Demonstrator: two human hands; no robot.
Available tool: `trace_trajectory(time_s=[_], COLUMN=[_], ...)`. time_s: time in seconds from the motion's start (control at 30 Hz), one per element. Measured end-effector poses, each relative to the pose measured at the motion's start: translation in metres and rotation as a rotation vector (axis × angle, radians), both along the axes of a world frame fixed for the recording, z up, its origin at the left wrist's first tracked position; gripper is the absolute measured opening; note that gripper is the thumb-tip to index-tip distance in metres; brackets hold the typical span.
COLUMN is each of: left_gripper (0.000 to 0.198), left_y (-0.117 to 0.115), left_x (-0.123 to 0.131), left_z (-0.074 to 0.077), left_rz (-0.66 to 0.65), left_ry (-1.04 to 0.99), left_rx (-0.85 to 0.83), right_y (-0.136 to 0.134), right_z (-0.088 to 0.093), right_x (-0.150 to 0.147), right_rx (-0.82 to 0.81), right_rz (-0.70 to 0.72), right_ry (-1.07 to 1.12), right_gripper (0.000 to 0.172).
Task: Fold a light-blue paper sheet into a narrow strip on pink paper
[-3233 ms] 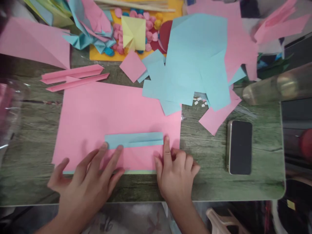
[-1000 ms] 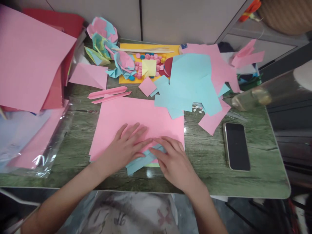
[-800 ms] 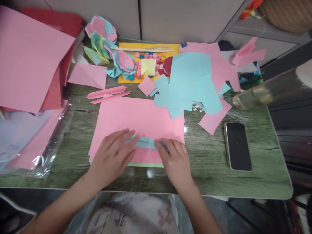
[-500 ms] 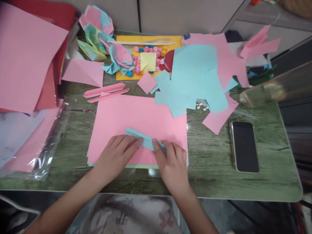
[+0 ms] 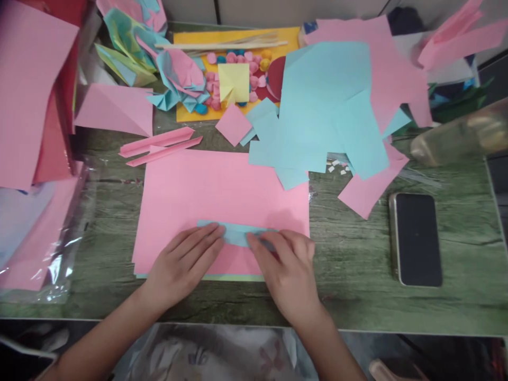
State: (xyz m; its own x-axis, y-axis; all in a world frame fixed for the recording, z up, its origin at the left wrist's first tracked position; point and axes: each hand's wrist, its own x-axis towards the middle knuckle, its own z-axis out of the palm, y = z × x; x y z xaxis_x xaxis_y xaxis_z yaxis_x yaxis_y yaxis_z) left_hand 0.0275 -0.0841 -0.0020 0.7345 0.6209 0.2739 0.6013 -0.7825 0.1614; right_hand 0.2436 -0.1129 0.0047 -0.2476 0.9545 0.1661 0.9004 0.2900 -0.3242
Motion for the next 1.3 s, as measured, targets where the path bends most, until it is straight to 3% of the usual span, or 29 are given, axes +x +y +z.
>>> trace_trajectory(time_s=[0.27, 0.47, 0.63, 0.83, 1.03, 1.3], left_gripper=[0.025, 0.013, 0.017, 0.020, 0.019, 0.017], left_y=[0.002, 0.012, 0.023, 0.030, 0.030, 0.032], left_x=[0.000, 0.007, 0.018, 0.023, 0.025, 0.023], left_z=[0.003, 0.007, 0.018, 0.025, 0.024, 0.024], left_rz=[0.022, 0.189, 0.287, 0.225, 0.256, 0.205], left_ry=[-0.043, -0.134, 0.008, 0.229, 0.260, 0.268], left_rx=[-0.096, -0.317, -0.390, -0.437, -0.506, -0.426], right_y=[0.000, 0.011, 0.016, 0.020, 0.024, 0.030], right_z=[-0.006, 0.001, 0.001, 0.002, 0.006, 0.005], right_x=[-0.009, -0.006, -0.005, -0.004, -0.006, -0.004], right_rx=[-0.047, -0.153, -0.193, -0.239, -0.268, -0.350], right_rz=[-0.152, -0.157, -0.170, -0.175, -0.156, -0.173], right_ry=[0.180, 0.201, 0.130, 0.111, 0.095, 0.097], right_gripper=[0.012, 0.007, 0.013, 0.014, 0.011, 0.012])
